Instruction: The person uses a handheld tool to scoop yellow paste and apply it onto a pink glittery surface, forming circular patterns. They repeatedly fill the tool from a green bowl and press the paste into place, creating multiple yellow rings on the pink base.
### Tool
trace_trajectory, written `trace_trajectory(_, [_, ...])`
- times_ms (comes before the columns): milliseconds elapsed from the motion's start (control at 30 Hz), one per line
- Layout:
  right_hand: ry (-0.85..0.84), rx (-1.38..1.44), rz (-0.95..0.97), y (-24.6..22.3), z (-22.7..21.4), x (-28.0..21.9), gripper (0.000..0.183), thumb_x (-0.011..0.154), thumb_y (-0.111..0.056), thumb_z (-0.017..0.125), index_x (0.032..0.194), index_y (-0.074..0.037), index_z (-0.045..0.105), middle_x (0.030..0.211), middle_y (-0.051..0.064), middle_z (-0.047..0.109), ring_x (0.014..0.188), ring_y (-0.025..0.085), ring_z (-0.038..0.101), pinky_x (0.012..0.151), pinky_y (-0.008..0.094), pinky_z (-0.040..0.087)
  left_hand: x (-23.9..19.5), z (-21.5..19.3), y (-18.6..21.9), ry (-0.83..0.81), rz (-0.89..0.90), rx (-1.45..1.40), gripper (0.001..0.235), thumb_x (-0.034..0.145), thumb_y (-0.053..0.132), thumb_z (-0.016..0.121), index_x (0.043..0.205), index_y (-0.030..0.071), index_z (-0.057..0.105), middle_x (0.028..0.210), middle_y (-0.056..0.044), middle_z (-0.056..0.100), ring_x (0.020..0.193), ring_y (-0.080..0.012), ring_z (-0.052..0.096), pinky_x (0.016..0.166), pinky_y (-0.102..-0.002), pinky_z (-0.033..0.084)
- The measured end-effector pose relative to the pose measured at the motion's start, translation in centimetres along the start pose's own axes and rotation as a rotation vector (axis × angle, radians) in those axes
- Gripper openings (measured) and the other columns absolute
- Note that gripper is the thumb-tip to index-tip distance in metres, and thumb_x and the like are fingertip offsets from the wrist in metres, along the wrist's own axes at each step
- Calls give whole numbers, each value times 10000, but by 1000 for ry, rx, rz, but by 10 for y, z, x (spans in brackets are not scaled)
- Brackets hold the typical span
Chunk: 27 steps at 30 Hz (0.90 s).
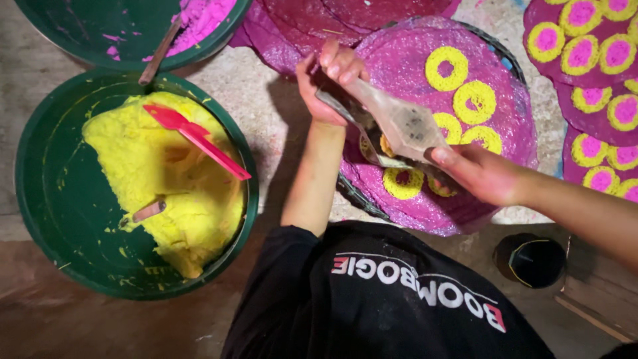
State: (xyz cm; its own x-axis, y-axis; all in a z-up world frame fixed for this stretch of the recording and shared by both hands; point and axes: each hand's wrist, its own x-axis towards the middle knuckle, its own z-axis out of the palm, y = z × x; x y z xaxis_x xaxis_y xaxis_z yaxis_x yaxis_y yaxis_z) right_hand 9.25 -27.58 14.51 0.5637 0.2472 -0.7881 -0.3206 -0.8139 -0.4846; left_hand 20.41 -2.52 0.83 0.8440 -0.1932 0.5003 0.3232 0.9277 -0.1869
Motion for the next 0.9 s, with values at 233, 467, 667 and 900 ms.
trace_trajectory(233, [142,-1,13,-8,-12,-16,781,895,-698,350,1288,-66,585,965,72,692,875,222,682,769,407,553,6,-26,-30,-25,27,-54,299,987,432,606,991,147,516,892,16,535,928,-166,583,1035,-396,512])
trace_trajectory(467, [230,75,-183,-19,1,-1,638,966,-578,395,1264,-51,594,761,83,621,678,201,615,651,385,519,35,-18,-1,-27,-56,68,262,1040,372,428,923,146,493,800,14,504,809,-154,548,956,-444,567])
trace_trajectory(667, [136,91,-192,-16,19,10,656,1008,-595,365,1074,-9,651,703,69,625,637,186,606,624,379,512,13,1,21,40,-40,141,266,1029,384,447,915,148,493,795,20,505,796,-157,553,916,-408,567])
trace_trajectory(900, [181,-61,127,26,-5,-1,646,971,-634,415,1211,-77,640,845,99,700,753,215,665,702,398,536,-17,-35,-29,56,38,103,302,1020,433,480,1003,136,535,898,-16,564,917,-190,596,963,-407,531])
